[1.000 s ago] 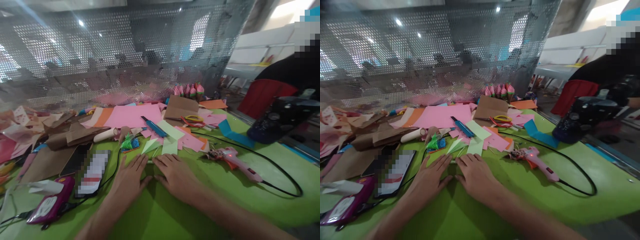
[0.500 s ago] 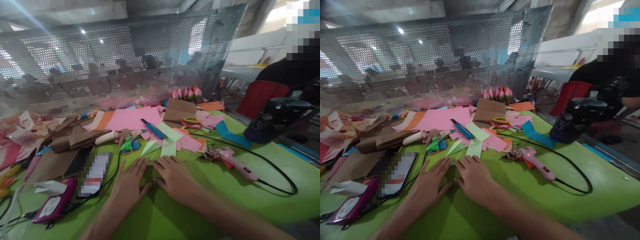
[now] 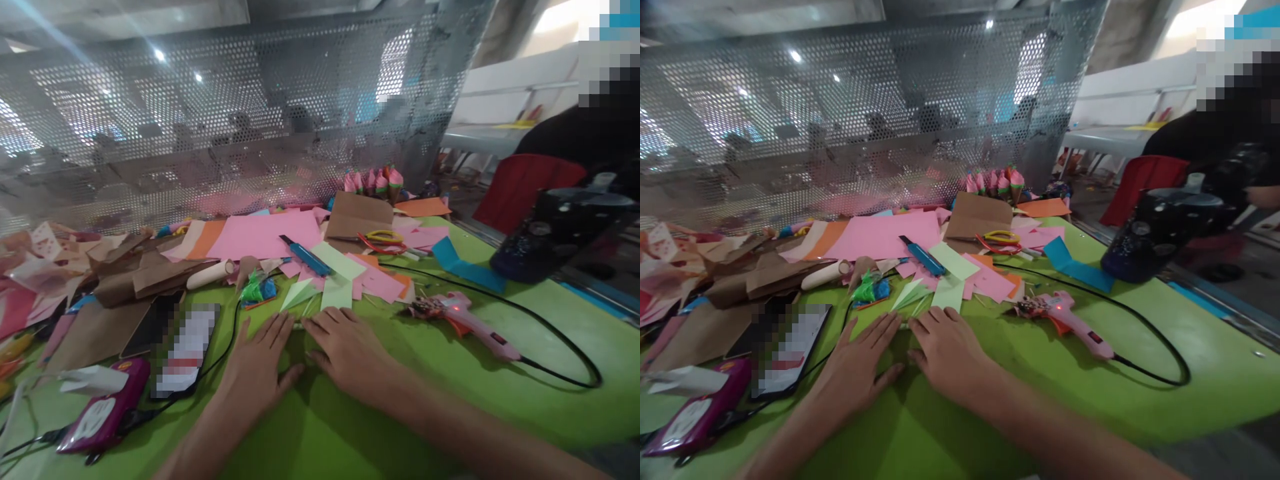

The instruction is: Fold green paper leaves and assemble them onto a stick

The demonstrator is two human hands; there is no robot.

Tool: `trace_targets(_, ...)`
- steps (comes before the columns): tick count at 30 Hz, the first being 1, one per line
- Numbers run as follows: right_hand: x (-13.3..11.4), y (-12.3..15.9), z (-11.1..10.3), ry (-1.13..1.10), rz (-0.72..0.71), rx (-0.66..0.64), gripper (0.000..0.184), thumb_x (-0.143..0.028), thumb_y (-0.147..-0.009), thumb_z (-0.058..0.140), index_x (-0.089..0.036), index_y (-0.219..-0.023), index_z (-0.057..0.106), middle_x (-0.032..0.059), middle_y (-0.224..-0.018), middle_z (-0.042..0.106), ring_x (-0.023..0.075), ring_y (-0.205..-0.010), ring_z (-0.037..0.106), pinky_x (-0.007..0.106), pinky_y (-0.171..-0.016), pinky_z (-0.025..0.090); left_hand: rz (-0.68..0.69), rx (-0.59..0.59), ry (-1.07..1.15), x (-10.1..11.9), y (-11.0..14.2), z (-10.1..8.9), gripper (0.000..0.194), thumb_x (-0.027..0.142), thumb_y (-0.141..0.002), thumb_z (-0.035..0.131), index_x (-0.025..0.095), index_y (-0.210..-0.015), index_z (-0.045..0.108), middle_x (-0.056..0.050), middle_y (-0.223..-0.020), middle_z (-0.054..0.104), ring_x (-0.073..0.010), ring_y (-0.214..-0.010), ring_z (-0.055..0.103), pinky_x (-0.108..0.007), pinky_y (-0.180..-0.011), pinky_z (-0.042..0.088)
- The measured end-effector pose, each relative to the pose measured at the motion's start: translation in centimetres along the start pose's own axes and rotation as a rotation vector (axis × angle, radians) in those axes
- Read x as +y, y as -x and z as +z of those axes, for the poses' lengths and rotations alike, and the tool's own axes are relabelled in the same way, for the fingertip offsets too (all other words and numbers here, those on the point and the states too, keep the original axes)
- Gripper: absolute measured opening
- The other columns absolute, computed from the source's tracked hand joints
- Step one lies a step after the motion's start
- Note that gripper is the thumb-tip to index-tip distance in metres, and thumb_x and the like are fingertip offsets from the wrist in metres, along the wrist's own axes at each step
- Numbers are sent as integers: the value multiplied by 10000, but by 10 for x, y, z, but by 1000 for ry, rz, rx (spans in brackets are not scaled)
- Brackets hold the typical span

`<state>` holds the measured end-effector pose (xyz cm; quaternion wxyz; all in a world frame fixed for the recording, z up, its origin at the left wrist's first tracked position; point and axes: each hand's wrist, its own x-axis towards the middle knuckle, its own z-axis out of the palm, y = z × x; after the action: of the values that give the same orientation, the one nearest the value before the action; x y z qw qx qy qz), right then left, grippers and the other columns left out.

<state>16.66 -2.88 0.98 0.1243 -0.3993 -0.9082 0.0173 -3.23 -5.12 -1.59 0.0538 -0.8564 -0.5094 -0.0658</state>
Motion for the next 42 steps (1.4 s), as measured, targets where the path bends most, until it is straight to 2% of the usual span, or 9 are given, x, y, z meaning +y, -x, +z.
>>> trace_targets(3,1,-3,0,16,12,2,376,-311,-872,600,-134,-1202,563,106,-1045,630,279,-997,517,444,-854,404,-22,-10,-2,0,-4,-1,622,463,-912,414,147,-1438,313,-99,-1478,384,-305,-1328,394,-605,-1077,207)
trace_targets(9,-2,3,1,-9,-14,3,442,-322,-866,610,-145,-1260,515,98,-1082,618,272,-1006,510,436,-870,402,25,-12,-8,2,5,1,670,484,-902,413,142,-1457,259,-102,-1506,328,-307,-1347,363,-615,-1071,212)
trace_targets(15,1,-1,2,19,0,1,348,-265,-874,584,-128,-1193,562,108,-1040,624,274,-991,515,439,-856,405,-9,24,-7,1,-1,2,642,460,-889,449,146,-1433,320,-117,-1464,415,-306,-1316,413,-581,-1091,210)
trace_targets(20,-1,5,1,-20,-37,11,437,-303,-879,578,-143,-1278,503,112,-1100,611,273,-1021,502,440,-891,397,62,50,-7,1,7,3,680,483,-891,433,148,-1458,266,-114,-1484,381,-293,-1331,395,-548,-1117,170)
trace_targets(26,0,-4,-2,26,0,-16,344,-296,-876,580,-120,-1172,577,115,-1046,626,283,-985,512,449,-854,411,14,18,20,-1,-2,-3,648,466,-897,442,141,-1440,307,-131,-1455,427,-304,-1309,426,-582,-1099,189)
trace_targets(31,-5,5,-4,-30,-24,-7,415,-305,-869,596,-137,-1243,531,107,-1079,614,272,-1004,502,433,-879,399,61,-8,56,1,13,-3,717,539,-905,399,163,-1481,197,-112,-1504,335,-298,-1354,356,-565,-1117,146)
trace_targets(34,-1,5,-2,-46,-18,8,361,-270,-882,574,-154,-1223,549,99,-1071,616,270,-1002,505,434,-872,393,64,-15,91,-4,14,-6,664,525,-934,347,205,-1487,167,-83,-1511,324,-268,-1360,353,-553,-1129,116)
trace_targets(37,7,1,1,-71,5,45,353,-222,-885,555,-178,-1235,543,88,-1061,620,260,-993,513,421,-850,397,24,37,115,-14,5,-12,581,440,-963,338,242,-1483,174,-65,-1498,361,-230,-1351,376,-522,-1134,155)
trace_targets(42,21,0,2,-98,73,110,323,-182,-906,518,-204,-1226,545,77,-1035,630,246,-965,524,396,-838,393,-200,230,153,-30,0,-14,482,303,-978,320,223,-1451,276,-86,-1429,474,-210,-1326,416,-485,-1091,278)
